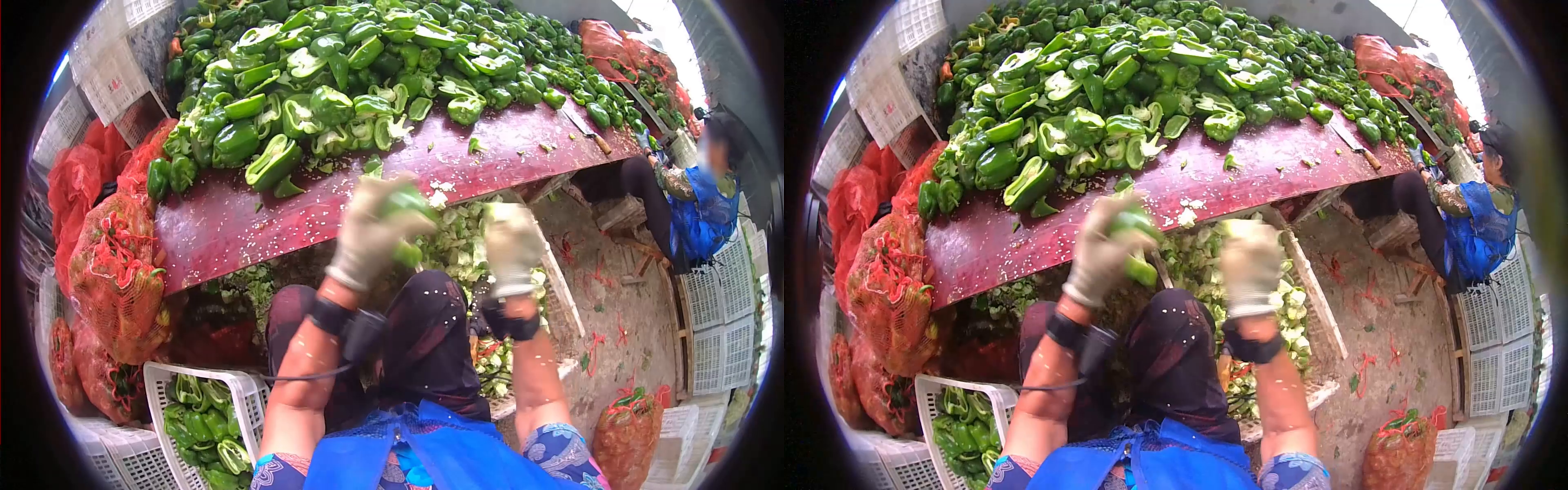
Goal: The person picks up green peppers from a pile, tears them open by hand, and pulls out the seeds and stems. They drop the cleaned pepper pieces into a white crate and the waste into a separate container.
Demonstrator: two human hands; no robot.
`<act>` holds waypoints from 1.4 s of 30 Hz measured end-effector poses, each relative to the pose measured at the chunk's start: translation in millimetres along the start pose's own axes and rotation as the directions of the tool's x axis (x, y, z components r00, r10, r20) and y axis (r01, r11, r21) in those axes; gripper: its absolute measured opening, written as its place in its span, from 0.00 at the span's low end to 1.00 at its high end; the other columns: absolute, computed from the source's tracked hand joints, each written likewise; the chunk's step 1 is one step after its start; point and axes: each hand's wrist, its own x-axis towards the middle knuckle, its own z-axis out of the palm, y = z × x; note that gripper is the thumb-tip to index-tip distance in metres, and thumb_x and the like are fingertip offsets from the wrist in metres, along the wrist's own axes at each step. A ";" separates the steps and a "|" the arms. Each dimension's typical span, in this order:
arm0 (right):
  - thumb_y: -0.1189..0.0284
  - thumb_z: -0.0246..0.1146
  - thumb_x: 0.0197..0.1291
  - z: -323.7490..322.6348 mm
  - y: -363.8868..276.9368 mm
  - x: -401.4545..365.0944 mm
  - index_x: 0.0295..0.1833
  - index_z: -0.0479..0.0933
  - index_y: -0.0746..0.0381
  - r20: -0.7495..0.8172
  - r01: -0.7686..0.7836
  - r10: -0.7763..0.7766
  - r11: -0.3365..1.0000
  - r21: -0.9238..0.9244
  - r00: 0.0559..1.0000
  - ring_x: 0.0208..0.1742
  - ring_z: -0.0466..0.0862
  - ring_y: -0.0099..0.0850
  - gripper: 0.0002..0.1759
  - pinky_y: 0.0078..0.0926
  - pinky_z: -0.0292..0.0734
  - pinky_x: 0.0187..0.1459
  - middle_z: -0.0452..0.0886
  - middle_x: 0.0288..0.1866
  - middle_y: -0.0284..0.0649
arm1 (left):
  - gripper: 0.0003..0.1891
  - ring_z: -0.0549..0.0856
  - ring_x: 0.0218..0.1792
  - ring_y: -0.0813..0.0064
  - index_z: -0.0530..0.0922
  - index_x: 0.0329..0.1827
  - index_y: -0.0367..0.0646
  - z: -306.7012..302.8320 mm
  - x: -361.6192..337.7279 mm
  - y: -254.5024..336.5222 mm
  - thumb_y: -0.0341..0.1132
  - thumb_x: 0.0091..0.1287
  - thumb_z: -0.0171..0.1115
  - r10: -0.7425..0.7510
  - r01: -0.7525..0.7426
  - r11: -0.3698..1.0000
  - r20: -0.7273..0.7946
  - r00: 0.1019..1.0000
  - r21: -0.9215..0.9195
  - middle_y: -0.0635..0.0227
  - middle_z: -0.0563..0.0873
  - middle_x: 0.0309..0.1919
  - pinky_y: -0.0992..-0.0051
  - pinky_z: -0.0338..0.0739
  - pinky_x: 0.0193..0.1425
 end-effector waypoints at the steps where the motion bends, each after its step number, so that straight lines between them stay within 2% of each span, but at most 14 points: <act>1: 0.70 0.67 0.60 0.2 -14.1 -8.2 0.47 0.83 0.61 0.010 0.120 -0.123 0.977 0.177 0.992 0.42 0.88 0.43 0.11 0.41 0.82 0.44 0.85 0.41 0.45 | 0.33 0.85 0.45 0.69 0.82 0.64 0.46 23.8 -7.1 7.4 0.39 0.53 0.83 0.222 -0.223 0.927 0.039 0.974 0.302 0.61 0.85 0.48 0.65 0.82 0.52; 4: 0.69 0.62 0.60 16.3 -27.8 -15.7 0.40 0.81 0.60 0.176 0.259 -0.275 0.960 0.108 0.945 0.37 0.89 0.45 0.07 0.44 0.84 0.41 0.86 0.37 0.47 | 0.33 0.85 0.45 0.68 0.82 0.63 0.44 11.7 -9.2 9.5 0.38 0.52 0.84 0.400 -0.403 0.762 0.120 0.909 0.507 0.61 0.85 0.48 0.65 0.83 0.51; 6: 0.69 0.63 0.59 13.8 -5.8 -4.6 0.39 0.82 0.60 0.169 0.175 -0.173 0.985 0.005 0.970 0.35 0.88 0.48 0.07 0.46 0.83 0.38 0.87 0.35 0.47 | 0.29 0.83 0.44 0.78 0.82 0.62 0.43 -27.3 -1.4 -14.7 0.44 0.59 0.81 -0.307 0.273 0.904 -0.055 0.950 -0.329 0.68 0.87 0.46 0.72 0.82 0.50; 10: 0.69 0.66 0.63 -9.9 -5.3 4.4 0.36 0.80 0.62 0.055 0.210 -0.219 0.969 0.129 0.974 0.38 0.86 0.55 0.08 0.50 0.79 0.38 0.84 0.33 0.52 | 0.32 0.83 0.44 0.79 0.82 0.65 0.44 -40.4 -2.3 -3.3 0.47 0.59 0.80 -0.243 0.201 0.788 0.006 0.970 -0.582 0.69 0.85 0.47 0.72 0.81 0.52; 13: 0.67 0.63 0.64 -17.4 -31.7 6.9 0.39 0.80 0.59 -0.202 0.291 -0.279 0.956 0.032 0.939 0.34 0.86 0.49 0.07 0.46 0.81 0.38 0.83 0.33 0.46 | 0.38 0.83 0.46 0.70 0.82 0.65 0.46 -19.2 -6.5 -8.4 0.52 0.51 0.83 -0.164 0.147 0.960 -0.052 0.985 -0.238 0.65 0.84 0.48 0.67 0.80 0.55; 14: 0.66 0.62 0.64 -21.1 -52.7 -5.7 0.38 0.80 0.59 0.023 0.211 -0.210 0.969 -0.131 0.977 0.34 0.87 0.46 0.08 0.46 0.81 0.36 0.84 0.34 0.47 | 0.40 0.83 0.48 0.65 0.83 0.65 0.47 -8.5 -11.3 -2.4 0.53 0.48 0.84 0.008 -0.007 0.999 -0.024 1.000 0.035 0.62 0.84 0.48 0.64 0.80 0.56; 16: 0.69 0.60 0.64 -8.7 -67.3 -33.9 0.35 0.80 0.59 0.005 0.296 -0.389 0.708 0.641 0.921 0.33 0.89 0.45 0.07 0.46 0.82 0.35 0.85 0.33 0.48 | 0.43 0.82 0.52 0.53 0.84 0.63 0.47 7.2 -21.3 34.1 0.54 0.42 0.86 0.408 -0.433 0.705 0.178 0.895 0.561 0.56 0.82 0.47 0.57 0.79 0.58; 18: 0.70 0.59 0.62 -15.1 -62.8 -18.5 0.34 0.80 0.59 0.304 0.425 -0.411 0.905 0.023 0.859 0.33 0.89 0.45 0.07 0.46 0.83 0.35 0.86 0.31 0.48 | 0.41 0.82 0.51 0.62 0.83 0.64 0.49 -20.1 -20.6 14.5 0.54 0.44 0.85 0.426 -0.390 0.714 0.081 0.901 0.582 0.60 0.81 0.49 0.63 0.79 0.58; 20: 0.69 0.62 0.62 -11.1 -33.1 -6.2 0.36 0.79 0.60 0.216 0.321 -0.305 0.946 -0.045 0.928 0.32 0.89 0.47 0.06 0.47 0.82 0.35 0.85 0.29 0.47 | 0.37 0.85 0.42 0.75 0.81 0.66 0.46 -56.2 -13.8 -1.0 0.54 0.57 0.81 -0.261 0.222 0.938 -0.124 0.957 -0.265 0.67 0.85 0.43 0.71 0.82 0.50; 24: 0.78 0.64 0.58 -31.4 -52.5 -1.6 0.42 0.79 0.61 -0.051 0.366 -0.371 0.870 0.330 0.927 0.38 0.88 0.49 0.06 0.44 0.83 0.41 0.86 0.37 0.50 | 0.46 0.85 0.49 0.78 0.76 0.71 0.41 -60.5 -22.2 3.2 0.75 0.67 0.57 -0.237 0.214 0.804 0.030 0.971 -0.554 0.70 0.85 0.49 0.74 0.82 0.56; 29: 0.78 0.67 0.57 -49.2 -88.4 -14.2 0.46 0.76 0.62 0.033 0.306 -0.508 0.567 0.765 0.860 0.39 0.85 0.44 0.11 0.41 0.81 0.44 0.80 0.38 0.46 | 0.48 0.86 0.53 0.75 0.72 0.73 0.40 -56.0 -30.9 13.6 0.76 0.67 0.53 -0.290 0.356 0.625 0.216 0.932 -0.695 0.67 0.84 0.55 0.70 0.82 0.61; 33: 0.67 0.75 0.57 -36.5 -122.0 -32.9 0.47 0.75 0.60 -0.021 0.500 -0.554 0.735 0.458 0.832 0.35 0.86 0.49 0.18 0.45 0.81 0.36 0.82 0.36 0.47 | 0.43 0.86 0.52 0.74 0.73 0.73 0.42 -48.4 -37.1 5.5 0.71 0.69 0.57 -0.274 0.442 0.576 0.347 0.897 -0.688 0.68 0.85 0.55 0.71 0.82 0.60; 34: 0.68 0.74 0.58 -26.7 -118.6 -29.3 0.47 0.75 0.60 -0.042 0.493 -0.549 0.711 0.501 0.835 0.33 0.86 0.49 0.17 0.45 0.81 0.34 0.82 0.34 0.47 | 0.41 0.86 0.52 0.75 0.75 0.71 0.43 -46.8 -40.7 -0.4 0.69 0.70 0.59 -0.277 0.380 0.776 0.269 0.922 -0.504 0.68 0.85 0.55 0.72 0.82 0.59; 42: 0.69 0.66 0.72 -44.8 -103.7 -12.7 0.51 0.82 0.64 -0.232 0.356 -0.269 0.684 0.637 0.935 0.40 0.88 0.41 0.10 0.38 0.81 0.42 0.87 0.38 0.49 | 0.32 0.88 0.50 0.71 0.73 0.71 0.40 -66.7 -49.0 -2.1 0.58 0.77 0.60 -0.376 0.469 0.524 0.300 0.876 -0.711 0.64 0.86 0.52 0.67 0.85 0.57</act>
